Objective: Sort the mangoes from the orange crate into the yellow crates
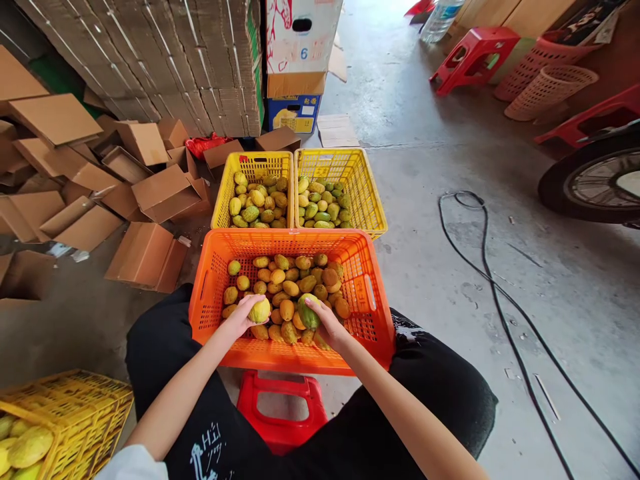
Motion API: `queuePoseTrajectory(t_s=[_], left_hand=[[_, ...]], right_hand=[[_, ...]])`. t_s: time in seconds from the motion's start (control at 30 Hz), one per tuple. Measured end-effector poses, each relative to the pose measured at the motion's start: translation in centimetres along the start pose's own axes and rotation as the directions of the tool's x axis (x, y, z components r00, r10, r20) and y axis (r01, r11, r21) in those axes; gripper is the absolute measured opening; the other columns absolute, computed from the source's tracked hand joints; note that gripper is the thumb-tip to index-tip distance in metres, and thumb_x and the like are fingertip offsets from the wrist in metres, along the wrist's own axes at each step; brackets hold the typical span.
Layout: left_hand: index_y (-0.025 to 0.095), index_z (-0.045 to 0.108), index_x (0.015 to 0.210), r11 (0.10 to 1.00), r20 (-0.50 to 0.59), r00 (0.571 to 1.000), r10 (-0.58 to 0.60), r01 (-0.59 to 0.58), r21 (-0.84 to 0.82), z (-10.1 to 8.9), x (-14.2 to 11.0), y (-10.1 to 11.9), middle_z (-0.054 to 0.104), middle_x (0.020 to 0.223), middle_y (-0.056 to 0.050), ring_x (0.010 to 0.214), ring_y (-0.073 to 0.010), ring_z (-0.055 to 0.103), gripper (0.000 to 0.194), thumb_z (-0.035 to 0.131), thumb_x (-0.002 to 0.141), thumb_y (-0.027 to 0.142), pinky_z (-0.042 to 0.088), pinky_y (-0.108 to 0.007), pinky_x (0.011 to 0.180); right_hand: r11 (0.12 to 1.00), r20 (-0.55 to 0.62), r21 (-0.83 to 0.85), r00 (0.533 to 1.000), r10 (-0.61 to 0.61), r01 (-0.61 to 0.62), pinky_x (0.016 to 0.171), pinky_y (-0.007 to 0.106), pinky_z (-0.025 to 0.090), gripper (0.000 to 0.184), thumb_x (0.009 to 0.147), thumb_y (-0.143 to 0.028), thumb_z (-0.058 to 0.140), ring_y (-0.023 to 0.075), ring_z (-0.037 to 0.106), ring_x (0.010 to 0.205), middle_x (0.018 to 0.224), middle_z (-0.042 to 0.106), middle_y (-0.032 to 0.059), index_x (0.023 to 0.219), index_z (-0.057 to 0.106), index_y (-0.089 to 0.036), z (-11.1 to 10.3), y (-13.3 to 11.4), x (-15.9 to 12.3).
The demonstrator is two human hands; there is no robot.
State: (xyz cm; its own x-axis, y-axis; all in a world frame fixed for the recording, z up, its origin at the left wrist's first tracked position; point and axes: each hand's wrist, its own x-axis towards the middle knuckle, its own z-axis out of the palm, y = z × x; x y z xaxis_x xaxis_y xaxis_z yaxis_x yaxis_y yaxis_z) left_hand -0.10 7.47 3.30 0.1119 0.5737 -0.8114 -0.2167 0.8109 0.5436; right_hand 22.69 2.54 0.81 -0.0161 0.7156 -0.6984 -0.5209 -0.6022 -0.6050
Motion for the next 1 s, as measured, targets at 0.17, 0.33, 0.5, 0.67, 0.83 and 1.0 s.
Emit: queuePoseTrajectory(t_s=[0.17, 0.33, 0.5, 0.67, 0.83, 1.0], left_hand=[[0.019, 0.055, 0.094, 1.0, -0.011, 1.0, -0.007, 0.007, 0.013, 0.1, -0.1, 0.1, 0.068, 0.081, -0.003, 0.067, -0.0194, 0.072, 0.036, 0.083, 0.076, 0.03, 0.062, -0.034, 0.065], [0.019, 0.056, 0.095, 0.999, -0.008, 1.0, -0.016, 0.017, 0.029, 0.1, -0.1, 0.1, 0.067, 0.081, -0.003, 0.069, -0.0193, 0.072, 0.034, 0.082, 0.077, 0.03, 0.062, -0.034, 0.067], [0.019, 0.055, 0.095, 0.999, -0.017, 1.0, -0.01, 0.011, 0.039, -0.1, 0.2, -0.3, 0.066, 0.084, -0.002, 0.069, -0.0182, 0.072, 0.035, 0.082, 0.077, 0.033, 0.062, -0.033, 0.066], [0.019, 0.056, 0.094, 0.999, -0.013, 1.0, 0.01, -0.009, 0.033, -0.3, 0.4, -0.6, 0.064, 0.086, -0.002, 0.071, -0.019, 0.071, 0.038, 0.085, 0.075, 0.035, 0.063, -0.034, 0.065], [0.019, 0.056, 0.094, 1.0, -0.029, 1.0, 0.003, -0.002, 0.017, -0.4, 0.4, -0.8, 0.065, 0.09, -0.004, 0.078, -0.0195, 0.071, 0.041, 0.087, 0.073, 0.036, 0.063, -0.035, 0.071], [0.019, 0.057, 0.094, 1.0, -0.05, 0.999, -0.009, 0.01, 0.027, -0.4, 0.7, -0.9, 0.066, 0.087, -0.004, 0.077, -0.0214, 0.073, 0.041, 0.087, 0.073, 0.038, 0.063, -0.034, 0.067]], right_hand=[[1.0, -0.038, -0.001, 0.999, 0.014, -0.014, 0.059, 0.022, 0.047, 0.033, 0.061, -0.039, 0.087, 0.0153, 0.062, 0.075, 0.08, 0.069, -0.0036, 0.083, 0.067, -0.024, -0.7, 0.5, 0.3], [1.0, -0.039, -0.005, 0.999, 0.007, -0.007, 0.057, 0.023, 0.046, 0.035, 0.06, -0.038, 0.088, 0.0165, 0.062, 0.072, 0.077, 0.068, -0.0046, 0.084, 0.065, -0.025, -0.4, 0.1, -0.1], [1.0, -0.042, 0.003, 0.999, 0.013, -0.013, 0.059, 0.029, 0.051, 0.044, 0.058, -0.04, 0.095, 0.0186, 0.064, 0.067, 0.073, 0.068, -0.0024, 0.085, 0.064, -0.024, 0.4, -0.4, -0.5], [1.0, -0.069, -0.025, 0.997, 0.014, -0.016, 0.055, 0.027, 0.049, 0.043, 0.056, -0.04, 0.093, 0.0178, 0.064, 0.067, 0.071, 0.067, -0.0034, 0.082, 0.062, -0.024, 0.1, -0.1, -0.3], [0.999, -0.048, -0.041, 0.999, 0.008, -0.01, 0.052, 0.025, 0.043, 0.036, 0.062, -0.038, 0.09, 0.0156, 0.06, 0.065, 0.069, 0.062, -0.0062, 0.079, 0.06, -0.025, 0.1, -0.2, -0.6], [0.999, 0.011, 0.013, 0.999, 0.033, -0.033, 0.055, 0.025, 0.044, 0.029, 0.064, -0.038, 0.086, 0.0159, 0.061, 0.067, 0.072, 0.066, -0.0041, 0.077, 0.064, -0.023, 0.0, -0.2, -0.4]])
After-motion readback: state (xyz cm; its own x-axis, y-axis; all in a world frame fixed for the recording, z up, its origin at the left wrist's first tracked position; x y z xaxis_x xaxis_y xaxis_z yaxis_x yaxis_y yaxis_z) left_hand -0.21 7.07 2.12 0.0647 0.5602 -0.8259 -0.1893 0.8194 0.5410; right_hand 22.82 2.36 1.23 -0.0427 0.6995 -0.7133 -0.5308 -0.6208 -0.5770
